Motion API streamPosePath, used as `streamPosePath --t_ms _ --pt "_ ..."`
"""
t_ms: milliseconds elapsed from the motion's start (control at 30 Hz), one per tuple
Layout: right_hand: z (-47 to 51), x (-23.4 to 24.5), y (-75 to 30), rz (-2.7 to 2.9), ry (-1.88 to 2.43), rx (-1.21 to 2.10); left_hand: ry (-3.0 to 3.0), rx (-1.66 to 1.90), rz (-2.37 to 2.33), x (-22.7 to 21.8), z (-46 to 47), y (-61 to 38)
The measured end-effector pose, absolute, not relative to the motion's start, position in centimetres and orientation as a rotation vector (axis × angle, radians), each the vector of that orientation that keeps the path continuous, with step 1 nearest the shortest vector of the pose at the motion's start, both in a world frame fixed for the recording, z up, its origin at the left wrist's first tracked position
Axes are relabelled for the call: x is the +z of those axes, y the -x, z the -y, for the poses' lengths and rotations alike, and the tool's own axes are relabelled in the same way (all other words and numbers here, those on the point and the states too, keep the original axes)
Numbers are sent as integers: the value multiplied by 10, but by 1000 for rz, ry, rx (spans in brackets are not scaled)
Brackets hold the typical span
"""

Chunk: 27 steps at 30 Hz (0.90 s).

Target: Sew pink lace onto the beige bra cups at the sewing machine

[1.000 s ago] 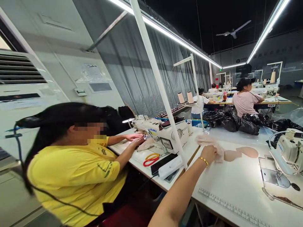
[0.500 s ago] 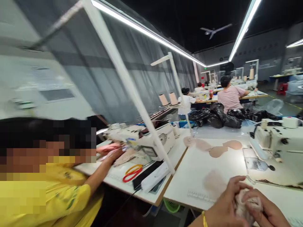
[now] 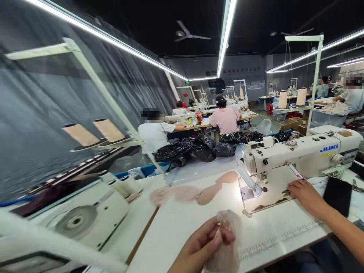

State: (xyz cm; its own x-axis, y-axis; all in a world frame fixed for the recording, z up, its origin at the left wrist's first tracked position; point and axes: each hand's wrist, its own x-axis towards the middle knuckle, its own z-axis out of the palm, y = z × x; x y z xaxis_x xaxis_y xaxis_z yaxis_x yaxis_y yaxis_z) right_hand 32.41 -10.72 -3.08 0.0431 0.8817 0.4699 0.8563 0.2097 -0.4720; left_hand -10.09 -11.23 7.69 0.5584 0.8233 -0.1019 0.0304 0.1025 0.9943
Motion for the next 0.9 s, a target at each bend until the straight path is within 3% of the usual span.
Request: streamPosePath --t_ms 267,500,700,833,900 --pt "141 -10 -249 2004 1346 148 -1306 643 -556 58 89 43" --pt "143 30 -176 2089 1131 -624 -1259 598 -528 45 90 28" --pt "141 4 -206 2079 1282 -339 -1646 403 -759 79 84 78" --pt "144 -28 -279 1979 1585 -482 -2179 1066 -1583 111 71 145" --pt "147 -36 -297 1981 1632 -568 -2326 1225 -1705 108 67 155"
